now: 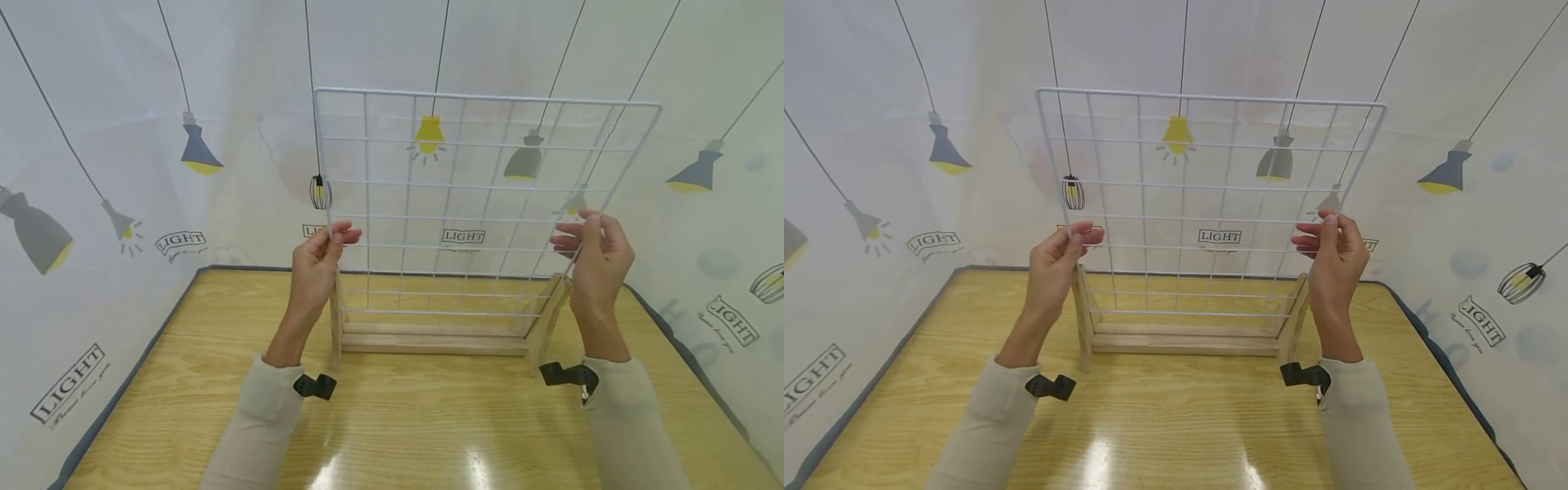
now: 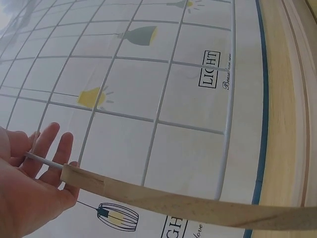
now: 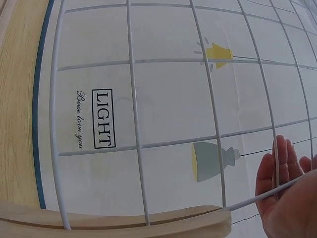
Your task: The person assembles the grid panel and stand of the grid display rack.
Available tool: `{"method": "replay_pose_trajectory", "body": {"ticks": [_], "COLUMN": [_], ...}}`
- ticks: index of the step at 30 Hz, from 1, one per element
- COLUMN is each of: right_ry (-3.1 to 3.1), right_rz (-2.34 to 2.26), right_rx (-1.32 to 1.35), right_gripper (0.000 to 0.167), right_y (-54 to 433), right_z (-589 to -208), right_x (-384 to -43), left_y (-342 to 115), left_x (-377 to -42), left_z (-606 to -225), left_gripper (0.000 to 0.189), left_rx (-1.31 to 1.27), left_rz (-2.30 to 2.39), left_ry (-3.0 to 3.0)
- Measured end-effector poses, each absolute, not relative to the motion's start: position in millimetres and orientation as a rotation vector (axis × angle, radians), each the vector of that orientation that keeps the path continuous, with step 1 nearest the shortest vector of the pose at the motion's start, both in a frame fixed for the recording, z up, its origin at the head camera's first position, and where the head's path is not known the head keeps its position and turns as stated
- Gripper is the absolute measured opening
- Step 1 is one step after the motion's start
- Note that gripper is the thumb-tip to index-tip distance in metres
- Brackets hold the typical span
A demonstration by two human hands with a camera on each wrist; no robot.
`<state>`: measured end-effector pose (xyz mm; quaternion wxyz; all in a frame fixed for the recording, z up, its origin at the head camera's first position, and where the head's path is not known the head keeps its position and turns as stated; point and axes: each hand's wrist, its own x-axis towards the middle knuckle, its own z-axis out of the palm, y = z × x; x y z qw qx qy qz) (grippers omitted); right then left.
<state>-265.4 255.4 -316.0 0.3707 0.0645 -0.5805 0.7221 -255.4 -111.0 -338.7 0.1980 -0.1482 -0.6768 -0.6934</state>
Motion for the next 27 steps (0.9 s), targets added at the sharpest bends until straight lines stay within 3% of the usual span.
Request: {"method": "replay_pose_trajectory", "body": {"ticks": [27], "right_ry": [-1.495], "right_rz": [1.861], "right_rx": [0.152], "right_gripper": [0.021], "right_y": [255.7], "right_z": [-326.1], "right_x": [-266.5], "left_y": [-112.0], "left_x": [-254.9], "left_z": [-346.3], "left_gripper": [0.029], "left_rx": [-0.418], "left_rz": [-1.915], "left_ry": [-1.926]}}
